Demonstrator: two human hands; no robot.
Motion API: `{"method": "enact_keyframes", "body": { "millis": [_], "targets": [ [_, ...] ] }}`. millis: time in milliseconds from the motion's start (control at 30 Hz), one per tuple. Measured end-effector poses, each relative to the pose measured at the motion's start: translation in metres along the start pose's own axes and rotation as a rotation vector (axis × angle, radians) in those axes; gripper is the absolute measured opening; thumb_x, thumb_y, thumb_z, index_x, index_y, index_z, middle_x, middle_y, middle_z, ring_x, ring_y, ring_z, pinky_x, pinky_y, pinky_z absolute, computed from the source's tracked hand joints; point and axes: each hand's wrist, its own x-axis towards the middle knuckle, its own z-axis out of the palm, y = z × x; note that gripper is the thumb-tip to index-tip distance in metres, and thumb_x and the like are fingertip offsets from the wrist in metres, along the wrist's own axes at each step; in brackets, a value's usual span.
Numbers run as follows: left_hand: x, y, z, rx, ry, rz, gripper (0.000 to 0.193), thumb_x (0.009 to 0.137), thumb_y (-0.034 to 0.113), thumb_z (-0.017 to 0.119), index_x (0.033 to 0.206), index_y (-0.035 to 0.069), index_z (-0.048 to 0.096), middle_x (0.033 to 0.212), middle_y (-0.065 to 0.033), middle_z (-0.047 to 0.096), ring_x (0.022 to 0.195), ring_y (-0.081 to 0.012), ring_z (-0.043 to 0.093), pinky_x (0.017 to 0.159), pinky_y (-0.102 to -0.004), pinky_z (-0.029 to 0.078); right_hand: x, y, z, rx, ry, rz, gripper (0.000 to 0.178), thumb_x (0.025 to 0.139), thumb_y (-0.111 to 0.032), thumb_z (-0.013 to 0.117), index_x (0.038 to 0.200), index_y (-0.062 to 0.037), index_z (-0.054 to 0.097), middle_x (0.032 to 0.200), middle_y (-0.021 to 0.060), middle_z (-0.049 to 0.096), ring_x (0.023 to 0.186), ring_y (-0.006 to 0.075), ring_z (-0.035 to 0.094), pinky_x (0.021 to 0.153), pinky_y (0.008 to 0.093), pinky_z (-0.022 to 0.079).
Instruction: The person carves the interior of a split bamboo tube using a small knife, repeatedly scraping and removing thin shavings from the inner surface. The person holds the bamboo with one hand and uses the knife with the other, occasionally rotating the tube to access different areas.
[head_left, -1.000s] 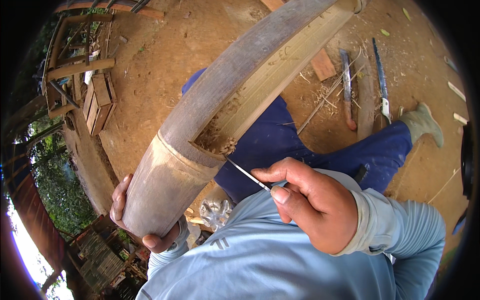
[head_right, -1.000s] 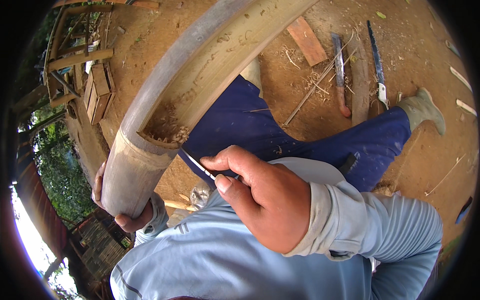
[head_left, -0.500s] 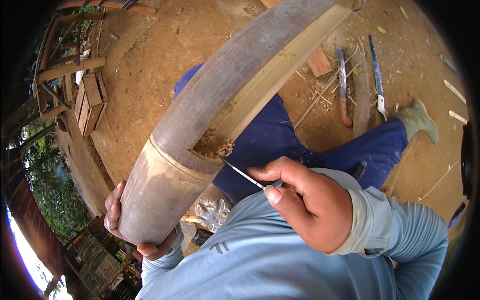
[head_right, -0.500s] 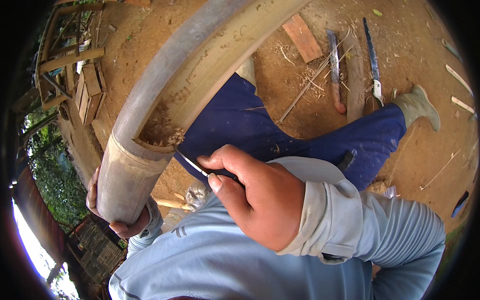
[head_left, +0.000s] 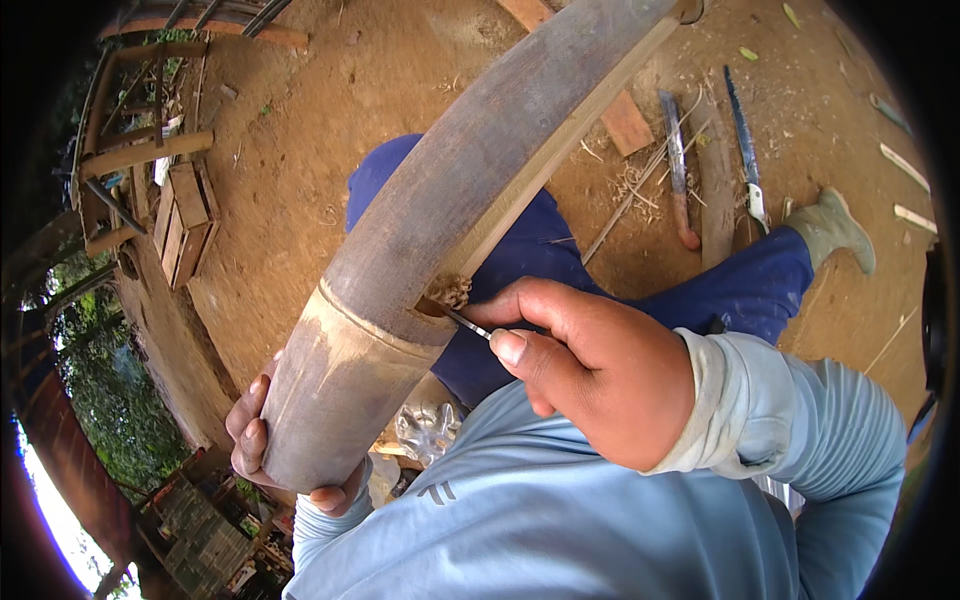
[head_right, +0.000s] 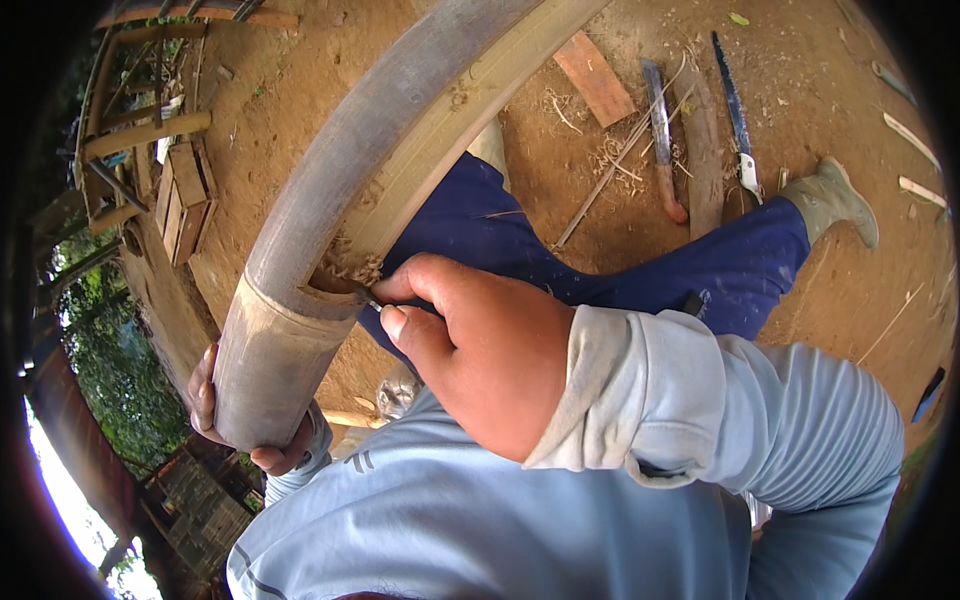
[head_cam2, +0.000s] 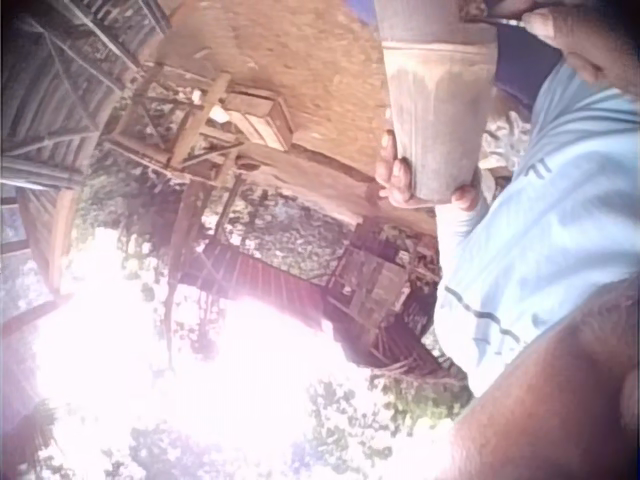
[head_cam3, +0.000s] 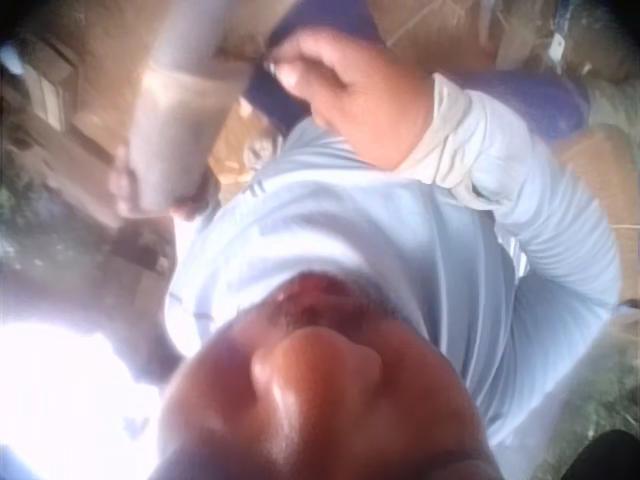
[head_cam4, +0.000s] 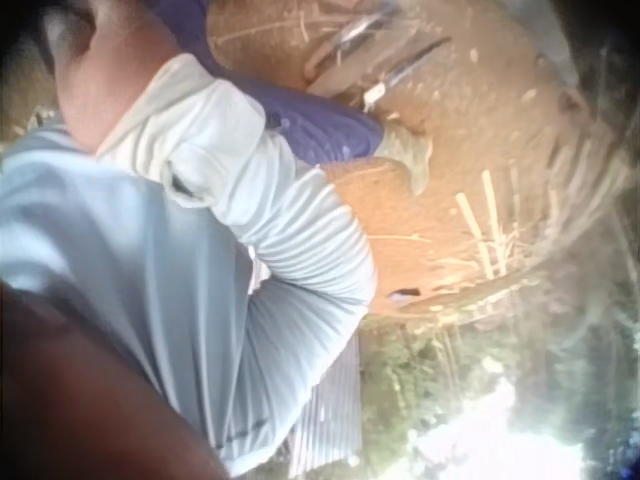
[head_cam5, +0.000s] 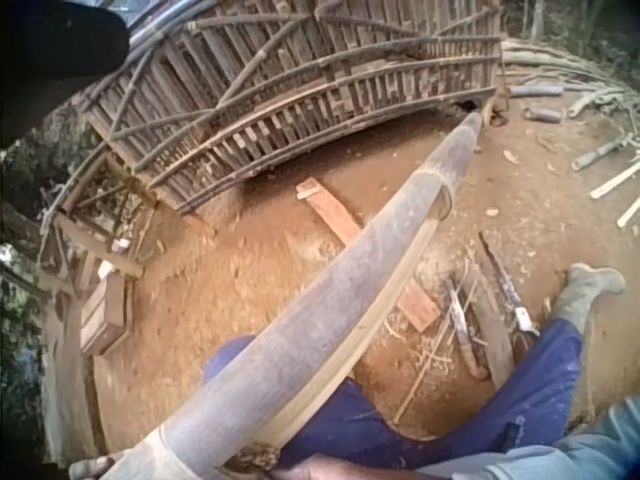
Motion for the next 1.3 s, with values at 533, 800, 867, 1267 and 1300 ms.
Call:
{"method": "enact_keyframes", "body": {
  "millis": [533, 800, 867, 1267, 1300],
  "targets": [
    [0.006, 0.001, -0.001, 0.142, 0.087, -0.101, 0.083, 0.086, 0.075, 0.051, 0.131, 0.005, 0.044, 0.127, -0.0262, 0.052, 0.122, -0.0368, 0.053, 0.105, -0.0535, 0.045, 0.037, 0.031, -0.03, -0.316, 0.22, -0.61, 0.038, 0.086, -0.011, 0.073, 0.12, -0.0003, 0.062, 0.072, 0.0021, 0.058, 0.063, 0.0075, 0.052, 0.058, 0.0249, 0.042],
    [0.011, 0.005, 0.009, 0.11, 0.157, -0.152, 0.08, 0.084, 0.069, 0.054, 0.128, 0.003, 0.046, 0.126, -0.0248, 0.053, 0.123, -0.0367, 0.053, 0.107, -0.0545, 0.043, 0.059, 0.029, -0.02, -0.419, 0.133, -0.765, 0.02, 0.087, -0.016, 0.071, 0.1, -0.0012, 0.067, 0.083, 0.0178, 0.069, 0.075, 0.0373, 0.067, 0.065, 0.0424, 0.052],
    [0.01, 0.004, 0.009, 0.098, 0.167, -0.153, 0.08, 0.083, 0.069, 0.055, 0.127, 0.002, 0.046, 0.126, -0.0248, 0.053, 0.122, -0.0369, 0.054, 0.107, -0.0547, 0.043, 0.061, 0.031, -0.018, -0.431, 0.155, -0.787, 0.019, 0.086, -0.014, 0.071, 0.099, -0.0018, 0.066, 0.083, 0.0171, 0.068, 0.075, 0.0366, 0.067, 0.064, 0.0416, 0.051],
    [0.007, 0.008, 0.009, 0.061, 0.139, -0.169, 0.08, 0.082, 0.066, 0.059, 0.128, 0.002, 0.046, 0.128, -0.025, 0.052, 0.123, -0.0373, 0.054, 0.107, -0.0549, 0.043, 0.056, 0.046, -0.003, -0.373, 0.248, -0.777, 0.012, 0.091, -0.008, 0.064, 0.098, -0.0002, 0.059, 0.076, 0.0164, 0.064, 0.068, 0.0337, 0.064, 0.061, 0.0388, 0.049],
    [0.007, 0.01, 0.009, 0.064, 0.13, -0.177, 0.08, 0.082, 0.066, 0.06, 0.128, 0.002, 0.046, 0.128, -0.025, 0.052, 0.123, -0.0374, 0.054, 0.107, -0.0549, 0.043, 0.057, 0.051, -0.001, -0.336, 0.253, -0.759, 0.012, 0.093, -0.01, 0.064, 0.098, -0.0002, 0.058, 0.074, 0.0148, 0.064, 0.065, 0.0303, 0.064, 0.06, 0.0376, 0.049]
  ]
}}
